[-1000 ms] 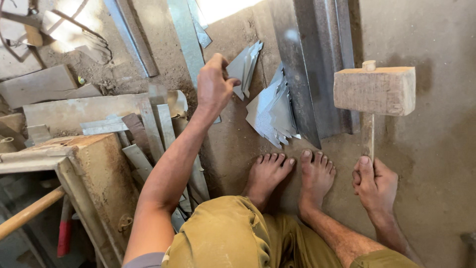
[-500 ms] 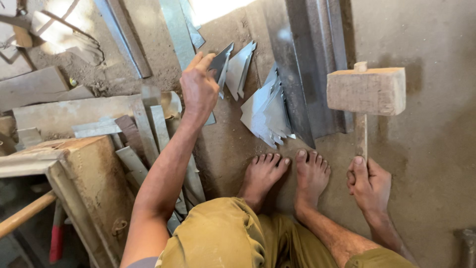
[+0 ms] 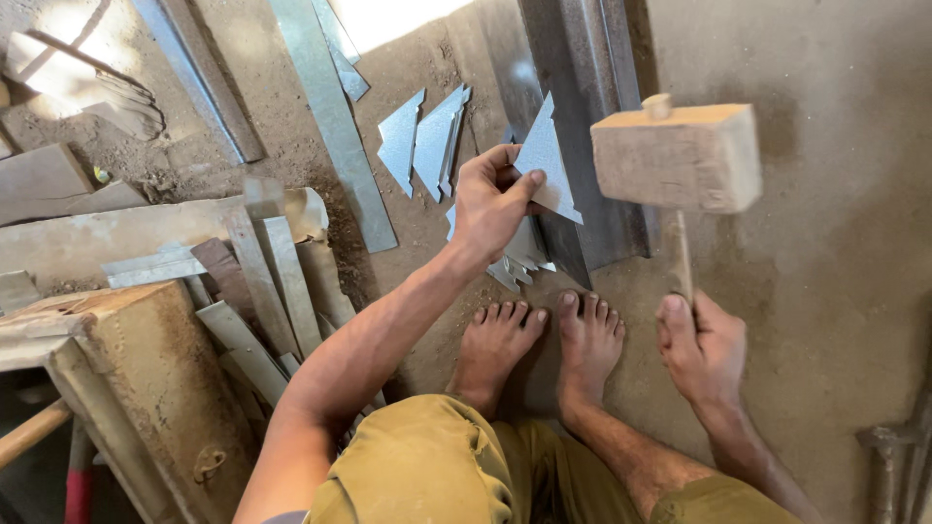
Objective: The person sits on the floor and repeatedly hammers small triangular metal pieces against a metal beam using a wooden mallet. The person holds each piece with the left hand and strikes it with the right hand, then places the finished piece aside.
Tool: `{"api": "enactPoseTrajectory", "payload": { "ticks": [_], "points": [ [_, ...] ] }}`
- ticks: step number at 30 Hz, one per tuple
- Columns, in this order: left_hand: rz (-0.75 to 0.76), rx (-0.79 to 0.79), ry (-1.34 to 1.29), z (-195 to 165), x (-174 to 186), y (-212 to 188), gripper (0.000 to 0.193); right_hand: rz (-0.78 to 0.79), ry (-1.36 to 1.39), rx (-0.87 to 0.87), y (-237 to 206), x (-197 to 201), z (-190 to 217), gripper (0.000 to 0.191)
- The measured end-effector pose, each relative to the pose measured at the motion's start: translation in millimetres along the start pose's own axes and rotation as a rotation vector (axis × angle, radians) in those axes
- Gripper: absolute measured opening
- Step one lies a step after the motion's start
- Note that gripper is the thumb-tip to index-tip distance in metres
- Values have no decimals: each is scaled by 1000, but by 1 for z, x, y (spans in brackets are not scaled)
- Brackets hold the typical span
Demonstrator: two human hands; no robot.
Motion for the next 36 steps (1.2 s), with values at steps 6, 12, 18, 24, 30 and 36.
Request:
{"api": "enactPoseTrajectory", "payload": {
  "ticks": [6, 12, 18, 24, 30, 36],
  "points": [
    [-6, -53, 51, -2, 1, -1, 26, -206, 255, 690, -13, 31, 61, 33],
    [-69, -108, 131, -10, 0, -5, 24, -118, -461, 300, 5, -2, 3, 38],
    [-81, -33, 119, -8, -2, -8, 25, -274, -225, 527, -18, 8, 18, 41],
    [-62, -49, 73, -8, -3, -7, 24, -212, -273, 298, -1, 4, 6, 44],
    [-62, -57, 71, -4, -1, -6, 25, -119, -391, 312, -2, -6, 14, 45],
    [-74, -42, 55, 0, 2, -5, 25, -235, -216, 475, -6, 0, 38, 49]
  ]
}}
Point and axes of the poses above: each hand's wrist, its own y-axis towards the middle knuckle, its own x-axis out of the back of the hand, z = x × y, the point moved 10 cm from there along y, towards the middle knuckle, and after that the axes turned 9 degrees about -y, right-handed, at the moved point
